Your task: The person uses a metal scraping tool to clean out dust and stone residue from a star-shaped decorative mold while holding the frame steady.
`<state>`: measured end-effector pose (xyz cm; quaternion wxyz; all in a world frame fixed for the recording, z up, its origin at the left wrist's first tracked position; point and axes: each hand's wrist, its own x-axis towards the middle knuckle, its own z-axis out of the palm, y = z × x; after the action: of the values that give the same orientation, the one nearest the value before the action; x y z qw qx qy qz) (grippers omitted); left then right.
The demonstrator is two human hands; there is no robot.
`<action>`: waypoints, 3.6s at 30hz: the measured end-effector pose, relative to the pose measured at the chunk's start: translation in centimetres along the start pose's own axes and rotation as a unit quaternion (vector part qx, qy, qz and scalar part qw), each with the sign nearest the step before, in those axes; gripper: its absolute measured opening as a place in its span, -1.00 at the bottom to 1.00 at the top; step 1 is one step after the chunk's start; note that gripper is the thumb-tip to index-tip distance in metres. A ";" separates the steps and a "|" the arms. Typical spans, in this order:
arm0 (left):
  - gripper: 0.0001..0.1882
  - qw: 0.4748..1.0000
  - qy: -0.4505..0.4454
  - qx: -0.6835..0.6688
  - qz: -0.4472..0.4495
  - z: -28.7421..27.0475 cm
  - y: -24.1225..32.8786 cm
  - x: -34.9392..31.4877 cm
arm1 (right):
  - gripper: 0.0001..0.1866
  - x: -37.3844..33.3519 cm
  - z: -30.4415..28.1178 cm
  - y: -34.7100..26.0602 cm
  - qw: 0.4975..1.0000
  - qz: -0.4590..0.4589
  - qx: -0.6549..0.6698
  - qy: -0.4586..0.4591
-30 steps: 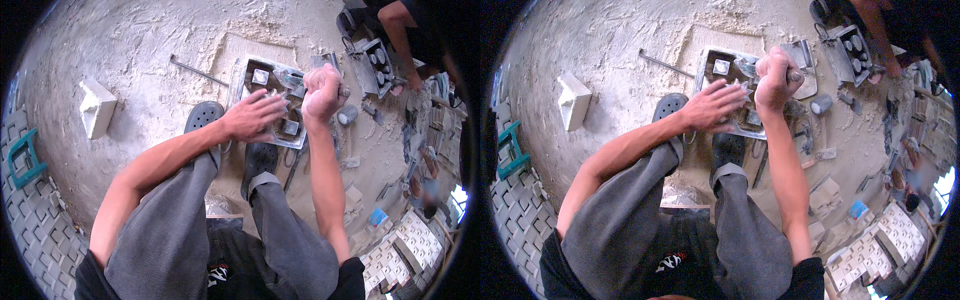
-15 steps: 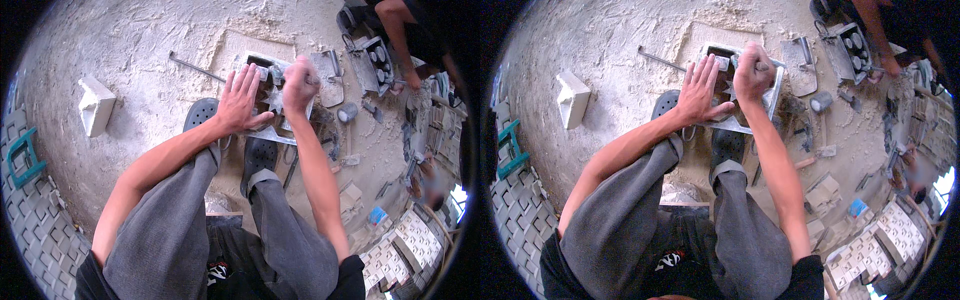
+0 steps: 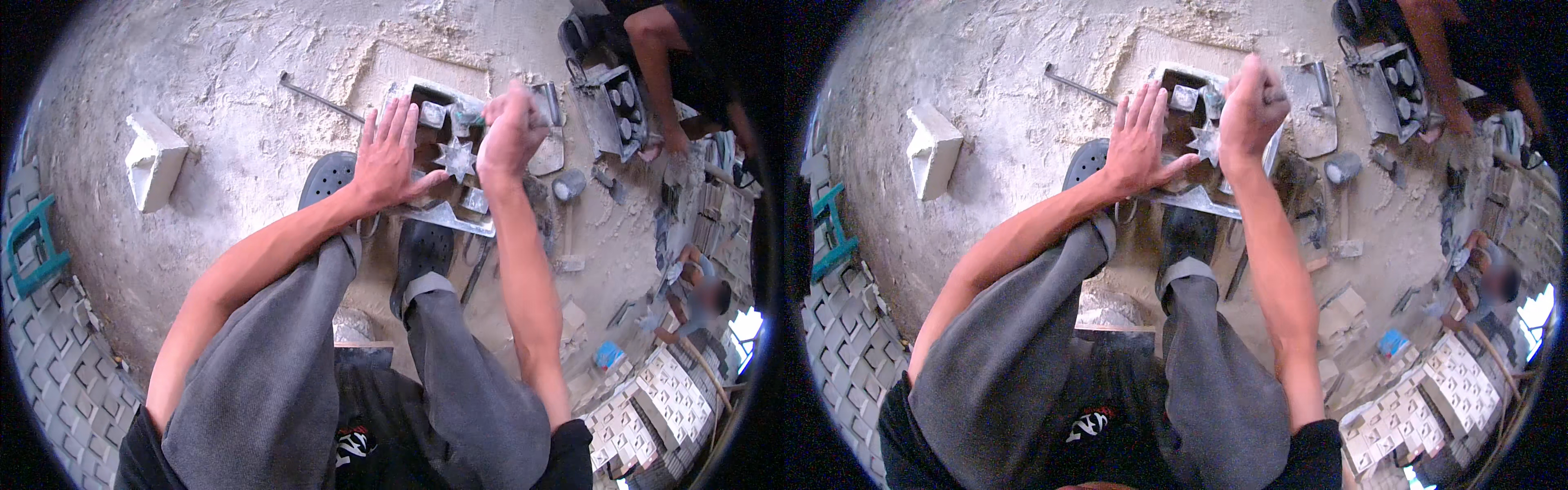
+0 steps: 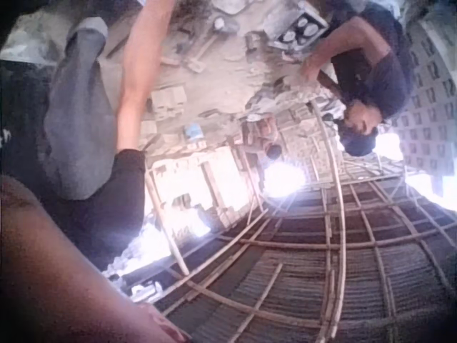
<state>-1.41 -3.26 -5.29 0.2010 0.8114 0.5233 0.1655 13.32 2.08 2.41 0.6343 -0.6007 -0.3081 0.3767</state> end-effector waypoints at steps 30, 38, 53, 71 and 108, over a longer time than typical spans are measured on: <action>0.41 0.992 0.036 -0.094 -0.080 0.6 0.0 0.3 | -0.70 -1.3 -2.9 4.7 0.979 -0.104 -0.158 -0.071; 0.43 0.993 0.031 -0.098 -0.063 0.5 -0.9 -0.5 | -0.75 -1.7 -0.5 -3.7 0.974 -0.056 0.153 -0.156; 0.45 0.994 0.047 -0.073 -0.062 0.5 -1.6 -0.9 | -0.58 -2.4 0.8 -0.7 0.965 -0.013 0.035 -0.259; 0.44 0.993 0.030 -0.105 -0.052 0.6 -0.1 0.0 | -0.64 -0.8 -0.3 0.3 0.955 -0.112 -0.073 -0.263; 0.44 0.997 0.039 -0.066 -0.028 0.8 -1.5 -0.7 | -0.63 -1.9 1.8 2.1 0.973 -0.039 -0.086 -0.210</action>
<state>-2.48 -3.52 -6.71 0.2380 0.7744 0.5409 0.2261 10.58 1.37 0.55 0.5152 -0.5483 -0.4887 0.4417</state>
